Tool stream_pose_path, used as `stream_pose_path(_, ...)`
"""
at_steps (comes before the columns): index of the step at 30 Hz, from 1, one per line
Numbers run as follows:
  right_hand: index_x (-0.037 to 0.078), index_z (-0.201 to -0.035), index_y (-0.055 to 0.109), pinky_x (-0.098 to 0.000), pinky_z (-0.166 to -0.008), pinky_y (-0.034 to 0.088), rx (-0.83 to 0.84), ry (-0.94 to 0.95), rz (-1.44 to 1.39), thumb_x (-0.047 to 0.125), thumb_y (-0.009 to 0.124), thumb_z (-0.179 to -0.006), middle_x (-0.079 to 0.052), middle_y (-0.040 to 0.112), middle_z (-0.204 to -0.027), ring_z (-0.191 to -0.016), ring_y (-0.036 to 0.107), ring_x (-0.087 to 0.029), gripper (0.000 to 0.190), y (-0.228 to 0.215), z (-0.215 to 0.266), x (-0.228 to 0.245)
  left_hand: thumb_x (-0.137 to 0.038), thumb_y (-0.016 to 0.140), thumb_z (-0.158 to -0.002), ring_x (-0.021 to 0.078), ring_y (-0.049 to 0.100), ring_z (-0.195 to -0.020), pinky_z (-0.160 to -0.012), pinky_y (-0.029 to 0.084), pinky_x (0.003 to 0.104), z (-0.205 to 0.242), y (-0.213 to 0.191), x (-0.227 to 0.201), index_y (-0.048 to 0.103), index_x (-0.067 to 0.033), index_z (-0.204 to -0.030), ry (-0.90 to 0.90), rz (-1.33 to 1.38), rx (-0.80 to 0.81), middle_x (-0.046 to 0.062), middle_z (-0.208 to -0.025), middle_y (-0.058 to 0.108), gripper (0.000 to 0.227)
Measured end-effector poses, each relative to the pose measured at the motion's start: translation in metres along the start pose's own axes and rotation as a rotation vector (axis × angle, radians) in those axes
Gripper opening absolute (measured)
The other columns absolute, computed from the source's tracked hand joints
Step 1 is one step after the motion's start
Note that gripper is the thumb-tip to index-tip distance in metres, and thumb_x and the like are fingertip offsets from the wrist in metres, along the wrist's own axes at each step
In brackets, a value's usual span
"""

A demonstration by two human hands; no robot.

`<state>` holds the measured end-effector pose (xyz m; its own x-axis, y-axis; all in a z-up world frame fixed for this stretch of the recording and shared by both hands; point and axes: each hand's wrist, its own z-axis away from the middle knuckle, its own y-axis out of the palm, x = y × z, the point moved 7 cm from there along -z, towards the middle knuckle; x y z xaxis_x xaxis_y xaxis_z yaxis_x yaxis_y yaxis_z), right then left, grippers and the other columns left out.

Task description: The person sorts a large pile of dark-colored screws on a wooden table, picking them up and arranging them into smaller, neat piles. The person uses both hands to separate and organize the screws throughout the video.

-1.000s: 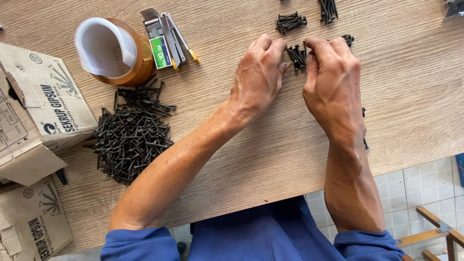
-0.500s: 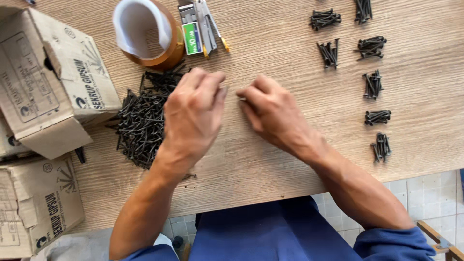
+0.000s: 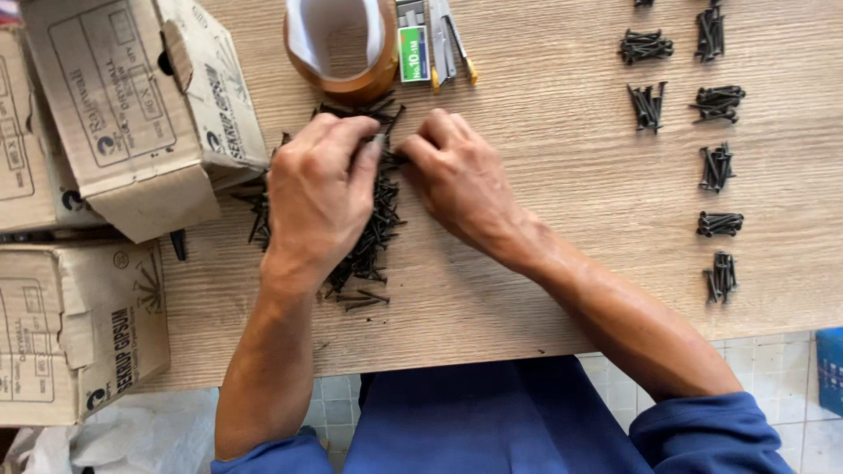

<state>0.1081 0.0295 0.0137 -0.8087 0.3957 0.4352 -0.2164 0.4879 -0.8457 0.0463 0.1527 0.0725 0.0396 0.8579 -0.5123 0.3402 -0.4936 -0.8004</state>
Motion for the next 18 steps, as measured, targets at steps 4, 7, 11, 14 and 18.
stream_pose_path(4, 0.001, -0.109, 0.070, -0.0465, -0.069, 0.055, 0.172, -0.003, 0.074, 0.006, 0.063, -0.105, -0.015, 0.060, -0.101, -0.089, 0.058, -0.032, 0.010, -0.018, 0.011, -0.015, -0.018, 0.073, -0.107, 0.0264, 0.064, -0.086, -0.072, 0.058, 0.039, 0.007, 0.016, -0.006, 0.076, -0.0009, -0.119, 0.078, -0.092, 0.049, 0.013, -0.102, 0.072, 0.021)
stream_pose_path(7, 0.001, -0.116, 0.069, -0.0414, -0.076, 0.060, 0.330, -0.030, 0.161, 0.018, 0.064, -0.111, -0.014, 0.065, -0.105, -0.090, 0.062, -0.027, 0.018, -0.031, 0.023, -0.027, -0.026, 0.067, -0.110, 0.0271, 0.056, -0.090, -0.055, 0.058, 0.043, 0.011, 0.030, -0.019, 0.075, -0.0055, -0.113, 0.140, -0.129, 0.149, 0.010, -0.096, 0.065, 0.023)
stream_pose_path(11, 0.008, -0.112, 0.068, -0.0491, -0.070, 0.053, 0.472, 0.037, 0.068, 0.021, 0.068, -0.106, -0.012, 0.061, -0.104, -0.088, 0.061, -0.032, 0.014, -0.045, 0.042, -0.039, -0.028, 0.080, -0.096, 0.0280, 0.055, -0.094, -0.073, 0.046, 0.045, 0.020, 0.057, -0.039, 0.075, -0.0112, -0.106, 0.330, -0.219, 0.219, 0.007, -0.097, 0.065, 0.021)
stream_pose_path(14, 0.012, -0.112, 0.069, -0.0493, -0.069, 0.052, 0.505, 0.066, -0.006, 0.020, 0.073, -0.100, -0.010, 0.061, -0.103, -0.087, 0.062, -0.032, 0.015, -0.049, 0.054, -0.042, -0.028, 0.082, -0.088, 0.0305, 0.057, -0.099, -0.080, 0.045, 0.046, 0.027, 0.067, -0.049, 0.073, -0.0132, -0.107, 0.383, -0.229, 0.249, 0.006, -0.100, 0.064, 0.026)
stream_pose_path(18, 0.013, -0.120, 0.067, -0.0501, -0.074, 0.051, 0.484, 0.070, -0.087, 0.017, 0.078, -0.091, -0.010, 0.060, -0.105, -0.091, 0.063, -0.035, 0.031, -0.054, 0.060, -0.046, -0.039, 0.088, -0.085, 0.0321, 0.058, -0.103, -0.082, 0.046, 0.047, 0.029, 0.074, -0.054, 0.069, -0.0103, -0.108, 0.400, -0.157, 0.277, 0.008, -0.104, 0.064, 0.041)
